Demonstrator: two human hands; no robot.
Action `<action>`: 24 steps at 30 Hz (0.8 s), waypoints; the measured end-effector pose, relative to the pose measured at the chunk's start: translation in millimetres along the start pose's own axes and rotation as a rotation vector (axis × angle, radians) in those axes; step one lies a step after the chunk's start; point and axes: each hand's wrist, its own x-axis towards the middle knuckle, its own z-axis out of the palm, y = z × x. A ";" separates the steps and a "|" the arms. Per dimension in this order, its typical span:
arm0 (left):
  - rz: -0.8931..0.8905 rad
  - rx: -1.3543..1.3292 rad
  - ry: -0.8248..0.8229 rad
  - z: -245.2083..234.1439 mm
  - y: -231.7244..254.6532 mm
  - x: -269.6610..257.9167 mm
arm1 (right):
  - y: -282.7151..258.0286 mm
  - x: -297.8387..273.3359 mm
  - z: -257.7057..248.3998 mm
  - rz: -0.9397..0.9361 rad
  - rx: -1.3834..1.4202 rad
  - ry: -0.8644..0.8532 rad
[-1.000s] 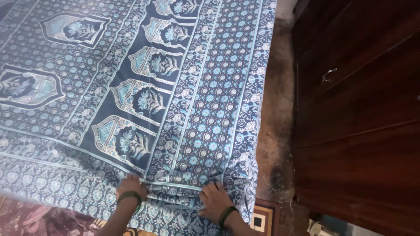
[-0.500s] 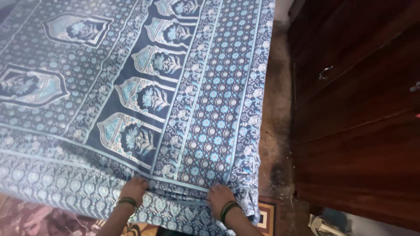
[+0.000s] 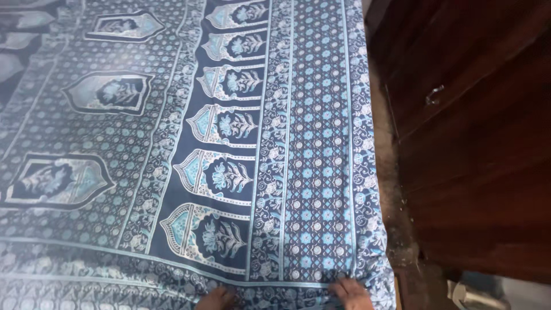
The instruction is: The person spreads a patterned blue sheet over a mattress, smoothing it with their hands and tucking the edges into the sides of the bed frame.
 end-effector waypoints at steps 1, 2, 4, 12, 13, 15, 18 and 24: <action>0.036 0.010 0.078 -2.9 -8.7 -7.1 | 2.4 -2.1 -4.4 -0.032 -0.060 -0.039; 0.079 0.034 0.130 -5.8 -20.6 -15.3 | 7.2 -3.1 -9.7 -0.067 -0.123 -0.078; 0.226 0.142 0.221 -16.2 -46.5 -28.4 | 5.3 -10.9 -17.1 -0.128 -0.145 -0.126; 0.124 0.278 0.136 -31.9 -95.1 -53.9 | 5.5 -38.7 -54.2 -0.382 -0.129 -0.034; 0.058 0.244 0.104 -28.4 -95.0 -53.9 | 7.4 -39.1 -55.5 -0.357 -0.139 -0.065; -0.064 0.172 0.034 -22.5 -97.6 -59.7 | 7.9 -38.1 -52.4 -0.318 -0.144 -0.133; -0.222 0.087 -0.110 -26.2 -109.2 -72.5 | 6.3 -28.4 -48.3 -0.073 -0.034 -0.584; -0.268 -0.072 -0.703 -44.5 -131.3 -86.4 | -20.9 20.5 -83.3 0.500 -0.036 -1.162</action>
